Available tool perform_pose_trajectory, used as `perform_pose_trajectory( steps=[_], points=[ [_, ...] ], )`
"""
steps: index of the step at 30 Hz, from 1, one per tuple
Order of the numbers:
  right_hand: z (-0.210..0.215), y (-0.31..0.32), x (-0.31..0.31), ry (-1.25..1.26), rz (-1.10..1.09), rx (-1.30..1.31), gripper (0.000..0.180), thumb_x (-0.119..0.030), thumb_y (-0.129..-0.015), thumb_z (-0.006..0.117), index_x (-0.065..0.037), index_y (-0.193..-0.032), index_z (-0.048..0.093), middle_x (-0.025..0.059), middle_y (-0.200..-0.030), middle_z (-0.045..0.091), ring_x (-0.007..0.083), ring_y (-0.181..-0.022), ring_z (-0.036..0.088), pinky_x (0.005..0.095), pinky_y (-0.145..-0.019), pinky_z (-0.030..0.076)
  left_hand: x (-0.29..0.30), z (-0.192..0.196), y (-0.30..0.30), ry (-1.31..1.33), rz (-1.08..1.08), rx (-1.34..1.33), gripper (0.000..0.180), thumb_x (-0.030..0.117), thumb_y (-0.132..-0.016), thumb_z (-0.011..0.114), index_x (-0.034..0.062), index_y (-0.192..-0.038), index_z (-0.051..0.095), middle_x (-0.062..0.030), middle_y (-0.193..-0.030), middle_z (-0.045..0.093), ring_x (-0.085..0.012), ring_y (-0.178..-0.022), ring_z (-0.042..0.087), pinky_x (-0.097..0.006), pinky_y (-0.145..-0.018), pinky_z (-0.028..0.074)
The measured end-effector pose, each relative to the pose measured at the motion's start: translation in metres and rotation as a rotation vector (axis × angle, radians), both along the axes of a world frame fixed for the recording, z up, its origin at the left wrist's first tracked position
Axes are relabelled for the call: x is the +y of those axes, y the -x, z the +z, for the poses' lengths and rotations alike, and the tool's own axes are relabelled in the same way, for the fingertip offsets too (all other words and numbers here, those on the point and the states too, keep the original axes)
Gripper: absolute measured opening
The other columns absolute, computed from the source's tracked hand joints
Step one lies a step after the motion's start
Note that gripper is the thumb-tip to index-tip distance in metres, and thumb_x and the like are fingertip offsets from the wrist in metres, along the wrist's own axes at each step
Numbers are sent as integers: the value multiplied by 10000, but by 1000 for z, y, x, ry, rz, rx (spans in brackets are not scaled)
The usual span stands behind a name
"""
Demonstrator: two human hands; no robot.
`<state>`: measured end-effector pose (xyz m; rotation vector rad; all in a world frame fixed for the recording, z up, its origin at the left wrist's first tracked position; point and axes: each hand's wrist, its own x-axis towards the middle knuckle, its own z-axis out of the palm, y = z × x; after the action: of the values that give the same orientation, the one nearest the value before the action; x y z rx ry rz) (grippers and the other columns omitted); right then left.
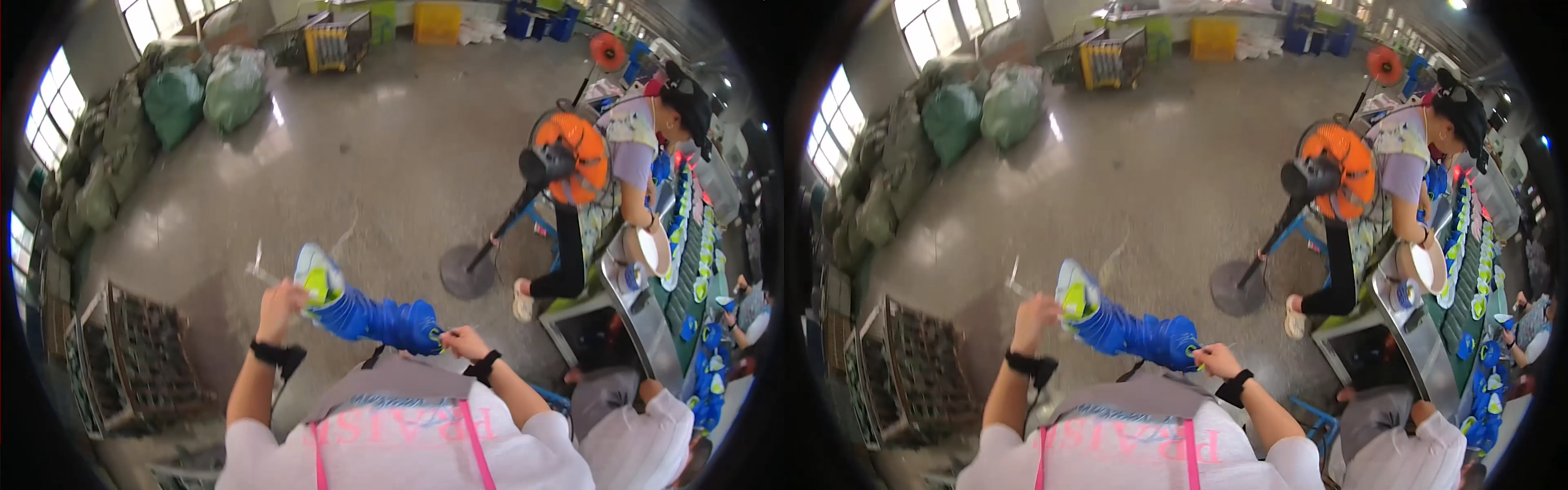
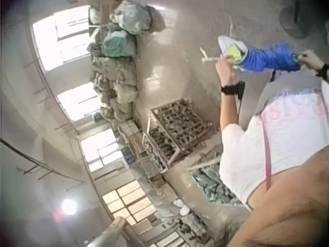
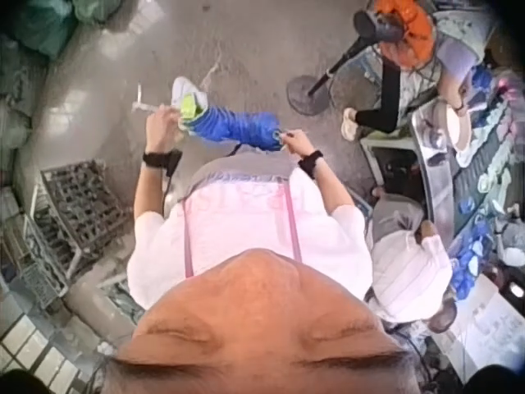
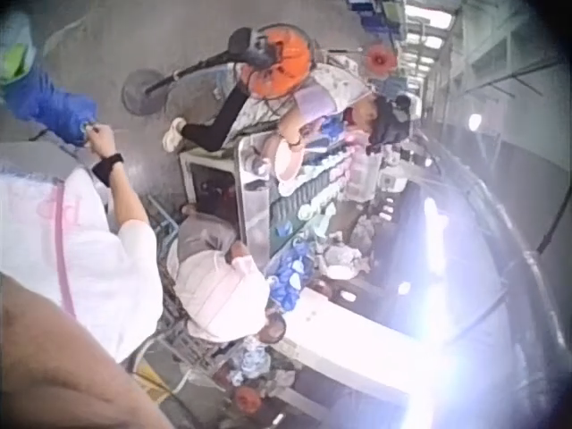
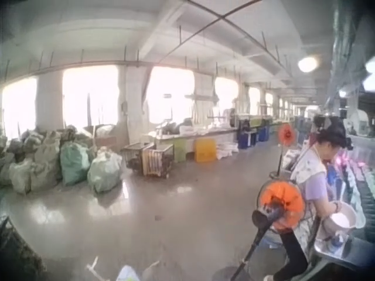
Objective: Organize and nest manufactured blue shoes into circular batches on a workbench.
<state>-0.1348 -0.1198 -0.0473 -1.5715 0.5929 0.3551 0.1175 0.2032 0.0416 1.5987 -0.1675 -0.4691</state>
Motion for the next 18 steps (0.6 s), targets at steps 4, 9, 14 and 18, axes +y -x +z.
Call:
perform_pose_trajectory(
  steps=[4, 9, 14, 18],
  points=[
    [31, -170, -24, 43, 228, -56, 237, -256, -818, 573, -48, -728, 643, 7, -583, 537, 93, -453, 471, 253, -429, 404, 6, -28, -77, 22, 329, 51, 350, 255, -921, 396, 8, -837, 629, -55, -765, 619, -120, -693, 582, -235, -610, 455],
    [12, -342, -78, -5, 352, -121, 193, -196, -804, 547, -35, -784, 651, 23, -618, 556, 97, -452, 455, 261, -407, 374, -36, -109, -201, 46, 603, 216, 370, 362, -907, 396, 63, -859, 609, -3, -741, 589, -92, -598, 510, -232, -535, 393],
    [-6, -500, -148, -4, 286, -148, 180, -169, -769, 542, -28, -827, 637, 38, -606, 552, 118, -443, 479, 287, -405, 374, -160, -134, -376, -10, 395, 273, 354, 298, -871, 403, 15, -798, 604, -69, -738, 593, -152, -599, 558, -223, -502, 419],
    [25, -570, -243, -1, 62, -122, 184, -149, -773, 514, -32, -844, 638, 49, -650, 577, 121, -443, 485, 278, -419, 391, -307, -103, -510, -174, -62, 192, 399, 336, -880, 380, 7, -842, 603, -93, -752, 619, -180, -575, 588, -242, -489, 433]
  ],
)
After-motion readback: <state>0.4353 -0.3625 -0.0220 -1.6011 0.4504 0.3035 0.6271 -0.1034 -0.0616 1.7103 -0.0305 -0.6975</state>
